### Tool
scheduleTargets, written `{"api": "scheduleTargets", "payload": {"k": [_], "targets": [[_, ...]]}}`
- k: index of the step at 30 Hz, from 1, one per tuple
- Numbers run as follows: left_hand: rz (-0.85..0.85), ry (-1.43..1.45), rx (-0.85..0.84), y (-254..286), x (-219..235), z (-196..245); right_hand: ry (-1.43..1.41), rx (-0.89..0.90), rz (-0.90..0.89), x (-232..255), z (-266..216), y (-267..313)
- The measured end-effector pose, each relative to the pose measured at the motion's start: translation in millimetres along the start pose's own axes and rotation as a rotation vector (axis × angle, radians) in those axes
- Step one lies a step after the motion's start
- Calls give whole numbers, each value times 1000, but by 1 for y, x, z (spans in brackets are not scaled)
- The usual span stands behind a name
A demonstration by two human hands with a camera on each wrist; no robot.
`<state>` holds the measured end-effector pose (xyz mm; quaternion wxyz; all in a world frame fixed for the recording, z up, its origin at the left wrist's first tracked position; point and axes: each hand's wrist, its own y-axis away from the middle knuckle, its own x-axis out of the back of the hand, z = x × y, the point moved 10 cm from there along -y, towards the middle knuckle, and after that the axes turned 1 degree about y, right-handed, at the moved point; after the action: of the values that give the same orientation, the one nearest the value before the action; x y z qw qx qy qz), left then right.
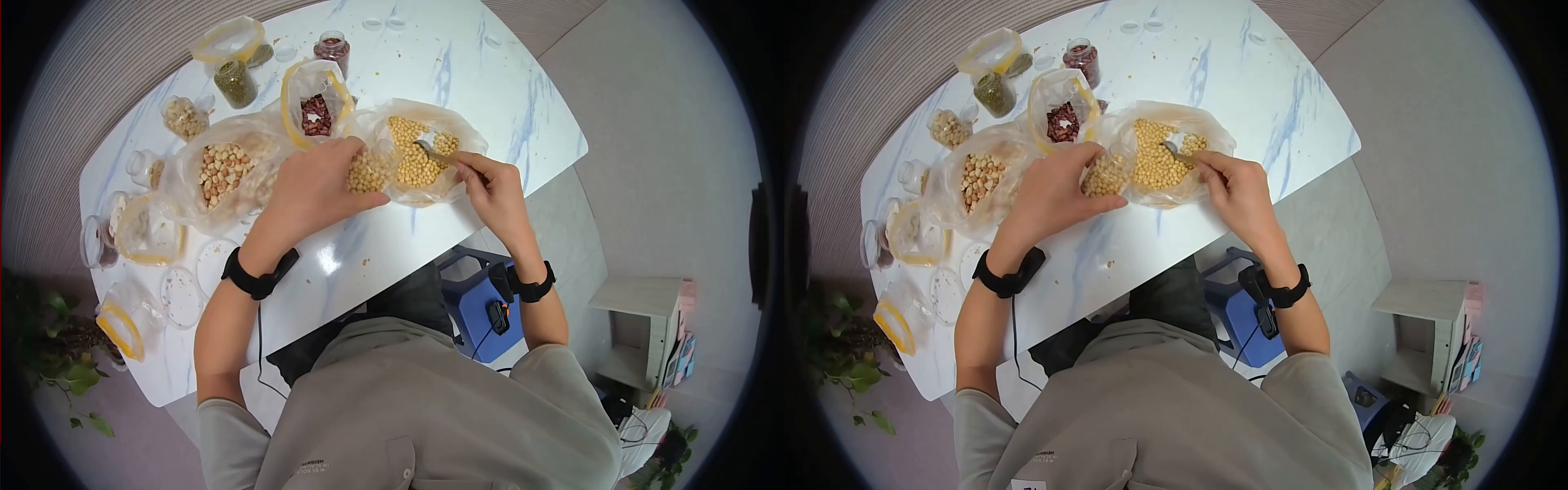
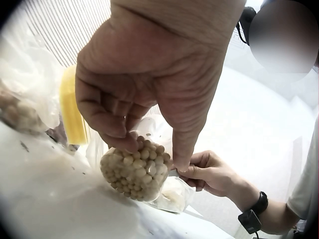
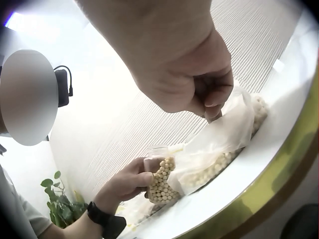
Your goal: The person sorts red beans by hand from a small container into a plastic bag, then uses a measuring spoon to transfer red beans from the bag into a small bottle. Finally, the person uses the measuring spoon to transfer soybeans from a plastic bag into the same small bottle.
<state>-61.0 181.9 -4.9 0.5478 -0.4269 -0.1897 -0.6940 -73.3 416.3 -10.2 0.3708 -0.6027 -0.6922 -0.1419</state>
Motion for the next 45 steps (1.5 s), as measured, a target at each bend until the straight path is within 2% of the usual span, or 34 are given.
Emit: {"api": "scheduleTargets", "payload": {"k": [4, 7, 10, 16, 22, 28, 31, 34, 37, 41, 44, 45], "targets": [[-4, 7, 9, 0, -3, -3, -399, -269, -155, -20, 26, 7], [-27, 12, 42, -1, -2, -4, -621, -414, -184, -32, 34, 10], [-32, 15, 51, 0, -1, -2, -813, -555, -130, -35, 59, 11], [-33, 24, 44, 0, -1, -2, -984, -545, -63, -18, 68, 4], [-32, 8, 39, -1, -2, -2, -1012, -477, -53, 1, 41, -4], [-18, 25, 42, 0, -1, -2, -898, -384, -104, -2, 5, -6], [-16, 29, 43, 0, -1, -2, -726, -247, -71, -2, -17, -5], [-23, 24, 58, -1, -2, -4, -192, 116, -27, 4, -67, 7], [-17, 18, 54, -1, -2, -5, 338, 644, -2, -5, -117, 32], [12, 19, 0, 0, 1, -1, 250, 557, 160, 13, -107, 26], [-5, 25, 11, 0, -1, -3, 226, 349, 172, 18, -74, 10], [-18, 29, 24, -1, -2, -4, 257, 348, 172, 16, -66, 5]]}}
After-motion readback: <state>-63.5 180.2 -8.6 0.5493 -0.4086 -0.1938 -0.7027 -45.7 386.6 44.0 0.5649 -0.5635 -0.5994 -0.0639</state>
